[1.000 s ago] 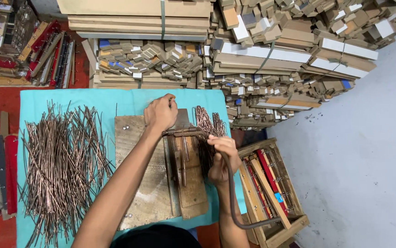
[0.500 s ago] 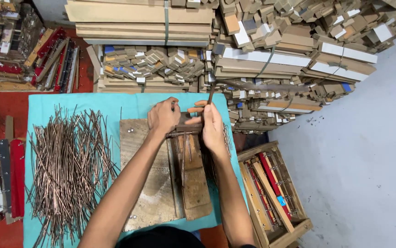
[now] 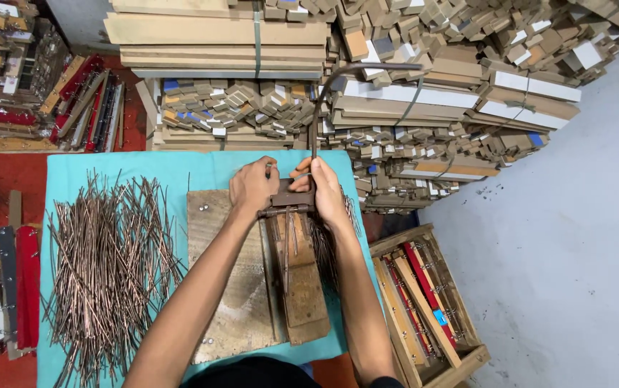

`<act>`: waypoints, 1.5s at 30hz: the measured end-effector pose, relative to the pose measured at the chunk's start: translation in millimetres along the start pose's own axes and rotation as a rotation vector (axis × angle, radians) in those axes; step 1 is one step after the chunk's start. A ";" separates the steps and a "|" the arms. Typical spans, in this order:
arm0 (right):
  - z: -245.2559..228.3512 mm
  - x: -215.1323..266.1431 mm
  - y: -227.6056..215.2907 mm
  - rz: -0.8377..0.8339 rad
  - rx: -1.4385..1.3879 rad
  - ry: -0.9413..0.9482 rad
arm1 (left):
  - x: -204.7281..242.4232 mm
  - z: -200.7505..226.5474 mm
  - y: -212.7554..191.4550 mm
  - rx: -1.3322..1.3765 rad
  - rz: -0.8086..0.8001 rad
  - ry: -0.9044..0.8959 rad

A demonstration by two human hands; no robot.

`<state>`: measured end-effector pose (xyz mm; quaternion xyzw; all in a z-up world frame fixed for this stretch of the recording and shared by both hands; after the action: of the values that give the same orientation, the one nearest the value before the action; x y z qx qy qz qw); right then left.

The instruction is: Cutting thin metal rods to length using a manual cutting tool on a workbench

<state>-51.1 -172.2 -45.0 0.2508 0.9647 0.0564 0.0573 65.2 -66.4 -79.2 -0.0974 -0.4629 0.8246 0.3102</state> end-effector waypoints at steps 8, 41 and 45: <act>50.9 -10.3 -25.3 0.050 0.021 0.266 | 13.4 6.1 -15.4 0.098 0.046 0.071; -51.2 25.6 18.2 -0.215 0.267 0.065 | 123.7 0.8 -43.9 0.164 0.273 0.943; -35.0 24.6 10.7 -0.323 0.146 0.161 | 117.0 -5.2 -35.8 0.147 0.234 0.875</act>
<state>-72.1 -153.7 -11.0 0.0911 0.9954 -0.0036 -0.0301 -9.7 21.3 -37.7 -0.4657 -0.2144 0.7661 0.3876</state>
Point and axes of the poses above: each hand's wrist, its own x-axis away from the middle knuckle, its own y-axis out of the palm, z = x × y, the point moved 3 cm from there along -x, towards the middle knuckle, and after that the axes turned 12 degrees about -x, right-handed, at the moved point
